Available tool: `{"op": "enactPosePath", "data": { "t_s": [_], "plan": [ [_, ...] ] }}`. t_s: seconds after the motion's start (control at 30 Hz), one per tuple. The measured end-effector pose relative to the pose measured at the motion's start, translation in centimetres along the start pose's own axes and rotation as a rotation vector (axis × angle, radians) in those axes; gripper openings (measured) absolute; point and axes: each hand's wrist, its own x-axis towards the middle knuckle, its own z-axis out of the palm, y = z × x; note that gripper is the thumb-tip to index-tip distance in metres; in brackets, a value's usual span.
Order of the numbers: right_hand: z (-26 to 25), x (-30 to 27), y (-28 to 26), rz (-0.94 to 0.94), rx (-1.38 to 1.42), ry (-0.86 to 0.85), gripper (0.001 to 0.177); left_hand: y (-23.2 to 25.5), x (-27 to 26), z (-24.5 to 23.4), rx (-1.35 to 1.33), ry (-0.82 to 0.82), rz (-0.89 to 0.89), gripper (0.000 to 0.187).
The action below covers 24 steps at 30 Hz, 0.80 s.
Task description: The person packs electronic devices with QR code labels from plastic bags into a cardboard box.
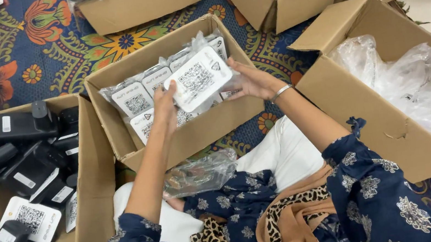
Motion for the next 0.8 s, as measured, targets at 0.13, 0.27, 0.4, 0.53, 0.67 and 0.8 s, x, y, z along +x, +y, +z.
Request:
{"op": "enactPosePath", "data": {
  "t_s": [0.13,0.27,0.4,0.53,0.67,0.8],
  "plan": [
    [-2.3,1.6,-1.8,-0.157,-0.079,-0.137,0.081,-3.3,0.7,4.6,-0.229,-0.03,-0.138,0.038],
    [-6.1,4.5,-4.1,-0.439,-0.64,-0.098,0.08,-10.0,5.5,4.1,0.145,-0.205,0.021,0.039],
    [-6.4,6.1,-6.9,-0.507,-1.093,-0.141,0.075,-12.2,8.7,4.1,0.357,-0.284,0.087,0.039],
    [-6.5,9.6,-7.3,-0.601,-1.311,-0.257,0.083,-13.6,10.1,5.8,0.548,-0.256,0.135,0.044],
    [-6.0,11.8,-5.6,-0.336,-1.762,-0.232,0.087,-19.7,12.1,5.4,1.041,-0.287,-0.011,0.039],
    [-5.9,11.7,-3.8,-0.262,-2.008,-0.18,0.085,-23.8,13.7,4.1,0.901,-0.419,-0.241,0.039]
  ]
}}
